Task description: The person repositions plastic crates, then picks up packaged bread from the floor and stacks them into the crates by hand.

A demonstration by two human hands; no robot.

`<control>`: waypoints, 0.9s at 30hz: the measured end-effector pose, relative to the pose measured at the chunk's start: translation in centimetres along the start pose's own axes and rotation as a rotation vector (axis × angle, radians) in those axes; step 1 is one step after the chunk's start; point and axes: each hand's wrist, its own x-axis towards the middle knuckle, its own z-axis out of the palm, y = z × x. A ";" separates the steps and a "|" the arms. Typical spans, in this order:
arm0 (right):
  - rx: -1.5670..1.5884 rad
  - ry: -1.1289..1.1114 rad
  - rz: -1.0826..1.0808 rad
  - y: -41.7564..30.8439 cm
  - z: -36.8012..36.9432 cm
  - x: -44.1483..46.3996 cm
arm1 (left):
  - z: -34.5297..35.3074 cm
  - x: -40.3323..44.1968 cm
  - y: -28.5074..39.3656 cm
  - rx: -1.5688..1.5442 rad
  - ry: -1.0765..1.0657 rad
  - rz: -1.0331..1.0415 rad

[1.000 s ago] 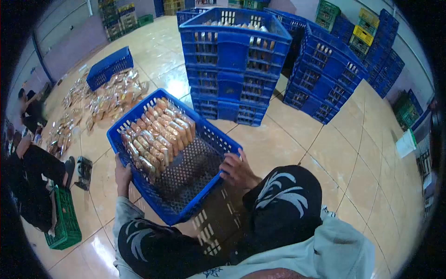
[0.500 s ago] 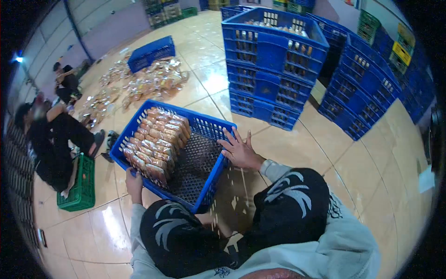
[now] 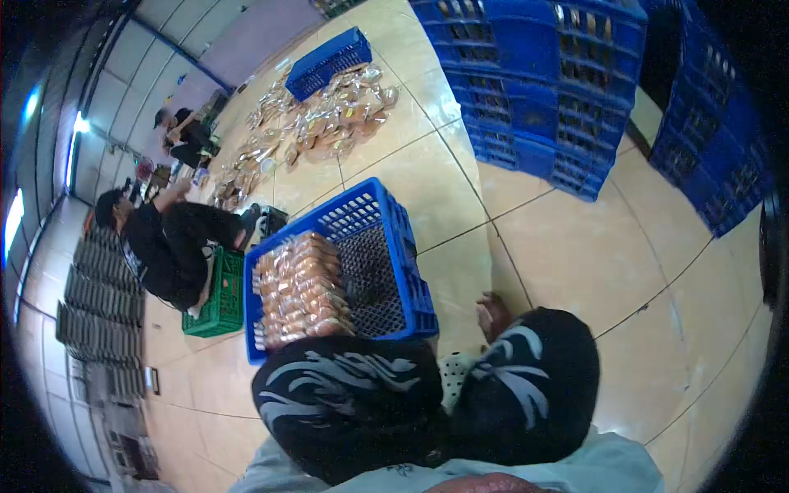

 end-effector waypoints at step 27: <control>-1.371 0.784 -1.174 -50.9 -27.9 24.0 | 0.2 17.7 72.8 -0.597 0.546 1.544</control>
